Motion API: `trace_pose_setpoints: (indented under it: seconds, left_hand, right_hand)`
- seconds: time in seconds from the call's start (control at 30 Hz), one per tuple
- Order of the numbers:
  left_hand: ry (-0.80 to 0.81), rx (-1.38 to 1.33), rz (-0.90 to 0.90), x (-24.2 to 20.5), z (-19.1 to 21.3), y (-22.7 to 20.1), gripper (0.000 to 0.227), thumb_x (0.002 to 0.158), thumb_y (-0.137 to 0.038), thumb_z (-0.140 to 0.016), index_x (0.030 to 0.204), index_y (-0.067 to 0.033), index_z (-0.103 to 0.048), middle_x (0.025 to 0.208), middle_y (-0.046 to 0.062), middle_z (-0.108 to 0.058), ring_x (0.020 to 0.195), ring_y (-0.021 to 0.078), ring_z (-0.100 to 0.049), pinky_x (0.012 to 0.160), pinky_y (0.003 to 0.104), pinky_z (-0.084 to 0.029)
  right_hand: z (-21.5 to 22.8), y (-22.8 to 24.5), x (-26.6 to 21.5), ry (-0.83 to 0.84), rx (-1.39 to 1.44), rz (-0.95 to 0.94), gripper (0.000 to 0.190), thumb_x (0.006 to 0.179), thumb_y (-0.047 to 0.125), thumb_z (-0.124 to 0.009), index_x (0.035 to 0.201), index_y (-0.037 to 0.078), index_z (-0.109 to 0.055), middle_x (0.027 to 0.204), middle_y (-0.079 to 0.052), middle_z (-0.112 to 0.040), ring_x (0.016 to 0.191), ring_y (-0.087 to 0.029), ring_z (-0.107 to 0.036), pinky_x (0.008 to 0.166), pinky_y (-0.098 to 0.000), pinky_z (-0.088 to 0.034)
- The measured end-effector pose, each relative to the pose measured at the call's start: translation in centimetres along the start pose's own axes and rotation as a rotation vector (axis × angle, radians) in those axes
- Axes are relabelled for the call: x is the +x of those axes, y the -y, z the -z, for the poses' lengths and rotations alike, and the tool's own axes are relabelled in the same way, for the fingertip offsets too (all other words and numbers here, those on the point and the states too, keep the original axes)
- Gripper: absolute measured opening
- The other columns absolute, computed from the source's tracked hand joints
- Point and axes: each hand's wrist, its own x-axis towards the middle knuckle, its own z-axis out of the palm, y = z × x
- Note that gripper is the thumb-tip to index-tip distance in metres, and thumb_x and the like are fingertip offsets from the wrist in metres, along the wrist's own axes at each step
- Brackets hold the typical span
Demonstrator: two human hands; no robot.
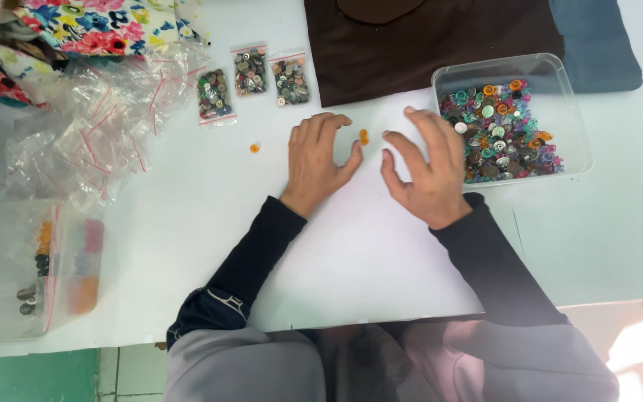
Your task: Sorting buttons from a container and placing them into small plastic bags
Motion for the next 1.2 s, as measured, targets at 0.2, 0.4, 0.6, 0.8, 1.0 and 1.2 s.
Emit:
trace_pose_setpoints:
  seconds: [0.2, 0.4, 0.6, 0.8, 1.0, 1.2]
  left_hand:
    - [0.222, -0.442, 0.014, 6.8, -2.2, -9.8, 0.033, 0.091, -0.02, -0.065, 0.121, -0.0071, -0.057, 0.117, 0.008, -0.063, 0.107, 0.0302, -0.062, 0.096, 0.04, -0.051]
    - [0.594, -0.261, 0.02, 7.2, -14.7, -10.7, 0.063, 0.068, -0.017, -0.082, 0.124, -0.0017, -0.056, 0.105, 0.016, -0.063, 0.098, 0.0416, -0.069, 0.081, 0.053, -0.06]
    - [0.614, -0.066, 0.01, 5.9, -18.7, -9.9, 0.046, 0.062, -0.021, -0.085, 0.101, -0.0043, -0.067, 0.089, 0.013, -0.065, 0.087, 0.0353, -0.069, 0.075, 0.048, -0.058]
    - [0.515, -0.042, 0.0, 6.3, -17.8, -9.9, 0.029, 0.071, -0.001, -0.078, 0.098, 0.0001, -0.07, 0.082, 0.013, -0.064, 0.077, 0.0287, -0.07, 0.068, 0.035, -0.063]
    - [0.471, -0.11, 0.091, 7.2, -15.0, -11.2, 0.033, 0.078, 0.012, -0.065, 0.108, 0.0066, -0.055, 0.083, 0.019, -0.065, 0.072, 0.0344, -0.074, 0.062, 0.043, -0.065]
    - [0.384, -0.186, 0.093, 6.9, -15.4, -11.4, 0.041, 0.07, 0.01, -0.065, 0.102, -0.0084, -0.049, 0.094, 0.014, -0.058, 0.084, 0.0322, -0.065, 0.065, 0.04, -0.057]
  right_hand:
    - [3.6, -7.4, 0.3, 0.124, 0.106, -0.315, 0.022, 0.092, -0.004, -0.063, 0.112, 0.001, -0.07, 0.132, -0.017, -0.061, 0.12, -0.038, -0.051, 0.105, -0.0487, -0.041]
    - [4.4, -14.3, -4.4, 0.633, 0.561, -0.791, 0.039, 0.086, 0.009, -0.075, 0.123, -0.001, -0.068, 0.111, -0.029, -0.067, 0.104, -0.048, -0.064, 0.092, -0.0607, -0.046]
    - [4.1, -15.0, -5.4, 0.736, 0.424, -0.84, 0.06, 0.08, 0.019, -0.082, 0.135, 0.005, -0.064, 0.112, -0.022, -0.071, 0.102, -0.041, -0.07, 0.084, -0.0541, -0.052]
    - [3.9, -15.4, -5.6, 0.654, 0.45, -0.902, 0.03, 0.09, 0.008, -0.079, 0.12, 0.008, -0.076, 0.103, -0.016, -0.075, 0.096, -0.031, -0.072, 0.078, -0.0409, -0.057]
    - [4.1, -14.9, -5.5, 0.521, 0.747, -1.005, 0.029, 0.099, -0.008, -0.057, 0.128, -0.014, -0.063, 0.111, -0.036, -0.066, 0.096, -0.036, -0.07, 0.076, -0.0406, -0.062]
    - [4.8, -14.0, -3.0, 0.437, 0.944, -1.355, 0.03, 0.102, 0.009, -0.052, 0.126, 0.001, -0.067, 0.103, -0.013, -0.069, 0.091, -0.017, -0.069, 0.087, -0.0234, -0.059]
